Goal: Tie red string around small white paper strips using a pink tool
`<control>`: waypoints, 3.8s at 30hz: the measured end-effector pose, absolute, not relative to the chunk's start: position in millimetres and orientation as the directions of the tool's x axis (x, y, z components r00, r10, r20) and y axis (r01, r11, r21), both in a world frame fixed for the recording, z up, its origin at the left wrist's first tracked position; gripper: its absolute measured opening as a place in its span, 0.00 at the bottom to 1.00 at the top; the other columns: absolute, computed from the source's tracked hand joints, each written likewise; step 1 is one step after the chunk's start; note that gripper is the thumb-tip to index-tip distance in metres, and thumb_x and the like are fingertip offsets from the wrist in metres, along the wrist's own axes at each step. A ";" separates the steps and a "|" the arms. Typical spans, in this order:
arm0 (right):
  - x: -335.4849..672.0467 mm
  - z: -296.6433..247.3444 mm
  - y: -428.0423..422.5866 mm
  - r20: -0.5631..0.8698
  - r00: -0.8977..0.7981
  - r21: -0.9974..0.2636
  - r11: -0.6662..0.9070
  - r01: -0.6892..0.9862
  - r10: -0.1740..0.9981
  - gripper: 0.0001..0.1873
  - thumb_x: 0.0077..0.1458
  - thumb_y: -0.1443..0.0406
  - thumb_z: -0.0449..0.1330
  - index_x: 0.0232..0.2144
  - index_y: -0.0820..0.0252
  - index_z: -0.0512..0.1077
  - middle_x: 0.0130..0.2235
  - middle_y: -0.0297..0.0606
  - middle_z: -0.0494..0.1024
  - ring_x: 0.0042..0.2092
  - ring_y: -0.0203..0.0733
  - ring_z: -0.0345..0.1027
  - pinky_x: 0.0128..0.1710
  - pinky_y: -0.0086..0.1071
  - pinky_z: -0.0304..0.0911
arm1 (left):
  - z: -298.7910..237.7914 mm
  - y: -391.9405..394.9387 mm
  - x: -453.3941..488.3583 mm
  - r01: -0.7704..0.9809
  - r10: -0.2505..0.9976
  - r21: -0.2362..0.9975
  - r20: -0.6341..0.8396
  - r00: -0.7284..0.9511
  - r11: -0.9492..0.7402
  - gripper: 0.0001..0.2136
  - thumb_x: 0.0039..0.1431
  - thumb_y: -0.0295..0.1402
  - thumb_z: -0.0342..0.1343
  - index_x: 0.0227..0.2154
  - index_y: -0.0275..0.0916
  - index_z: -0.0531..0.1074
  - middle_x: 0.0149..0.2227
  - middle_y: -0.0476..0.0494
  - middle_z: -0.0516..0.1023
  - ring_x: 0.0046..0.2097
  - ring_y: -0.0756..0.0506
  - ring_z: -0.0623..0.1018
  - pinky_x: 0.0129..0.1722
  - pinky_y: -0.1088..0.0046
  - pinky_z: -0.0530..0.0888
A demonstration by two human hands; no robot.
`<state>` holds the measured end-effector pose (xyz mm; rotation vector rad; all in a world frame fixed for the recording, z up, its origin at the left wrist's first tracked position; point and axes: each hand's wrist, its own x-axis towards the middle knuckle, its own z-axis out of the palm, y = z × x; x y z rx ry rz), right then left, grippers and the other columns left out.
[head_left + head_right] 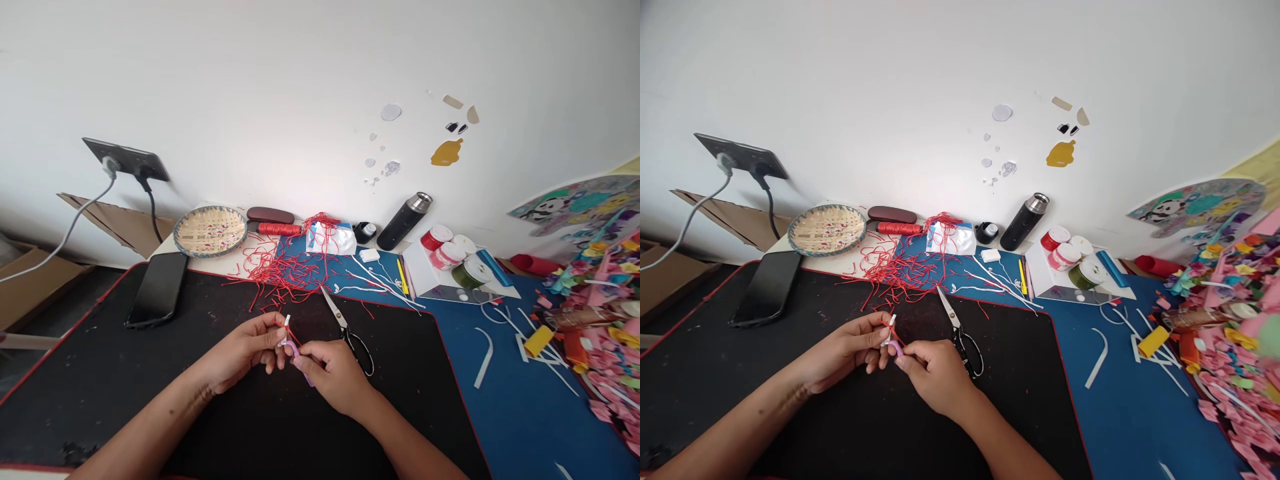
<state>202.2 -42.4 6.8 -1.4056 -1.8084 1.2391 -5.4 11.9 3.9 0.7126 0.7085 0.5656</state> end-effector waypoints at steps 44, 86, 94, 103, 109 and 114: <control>191.6 3.5 -53.1 -0.603 -0.428 -0.637 -0.729 -0.249 0.673 0.23 0.51 0.50 0.69 0.21 0.65 0.74 0.09 0.18 0.51 0.12 0.24 0.36 0.13 0.27 0.30 | 11.4 11.0 -5.9 0.064 0.644 0.871 -0.407 0.648 0.486 0.17 0.56 0.46 0.67 0.34 0.37 0.74 0.29 0.43 0.83 0.28 0.46 0.81 0.29 0.71 0.77; 198.2 17.4 -55.6 0.347 -0.172 -0.802 0.387 0.455 0.922 0.11 0.64 0.70 0.58 0.45 0.55 0.78 0.39 0.36 0.86 0.36 0.38 0.80 0.37 0.26 0.70 | -0.6 5.2 8.3 -0.224 0.735 0.774 -0.406 0.543 0.593 0.20 0.46 0.42 0.75 0.34 0.34 0.74 0.28 0.42 0.84 0.26 0.49 0.81 0.27 0.78 0.79; 201.7 19.3 -55.3 0.451 -0.216 -0.666 0.487 0.564 0.866 0.10 0.63 0.70 0.61 0.45 0.55 0.78 0.38 0.35 0.87 0.33 0.39 0.82 0.34 0.27 0.70 | 0.8 7.1 1.2 -0.300 0.679 0.674 -0.408 0.611 0.675 0.17 0.50 0.38 0.75 0.35 0.34 0.76 0.30 0.39 0.85 0.28 0.47 0.84 0.28 0.79 0.80; 201.0 25.6 -54.9 0.461 -0.209 -0.701 0.499 0.510 0.862 0.11 0.62 0.71 0.62 0.45 0.56 0.78 0.38 0.36 0.87 0.32 0.38 0.81 0.33 0.26 0.70 | -3.7 6.9 -3.9 -0.323 0.624 0.606 -0.387 0.679 0.727 0.15 0.52 0.34 0.74 0.39 0.31 0.80 0.30 0.39 0.85 0.29 0.47 0.83 0.29 0.80 0.80; 201.7 28.1 -54.2 0.419 -0.185 -0.734 0.451 0.507 0.889 0.08 0.64 0.69 0.62 0.43 0.58 0.79 0.31 0.33 0.85 0.23 0.34 0.74 0.26 0.26 0.66 | -7.2 4.7 -3.9 -0.340 0.620 0.594 -0.362 0.697 0.729 0.13 0.52 0.34 0.74 0.34 0.34 0.77 0.30 0.40 0.85 0.28 0.47 0.84 0.27 0.80 0.79; 203.5 31.1 -52.9 0.417 -0.219 -0.734 0.469 0.492 0.882 0.08 0.65 0.68 0.61 0.44 0.57 0.79 0.33 0.34 0.85 0.26 0.35 0.75 0.28 0.26 0.67 | -8.0 3.5 -4.9 -0.326 0.592 0.578 -0.362 0.720 0.748 0.12 0.52 0.34 0.73 0.34 0.35 0.77 0.31 0.40 0.84 0.27 0.46 0.83 0.25 0.79 0.78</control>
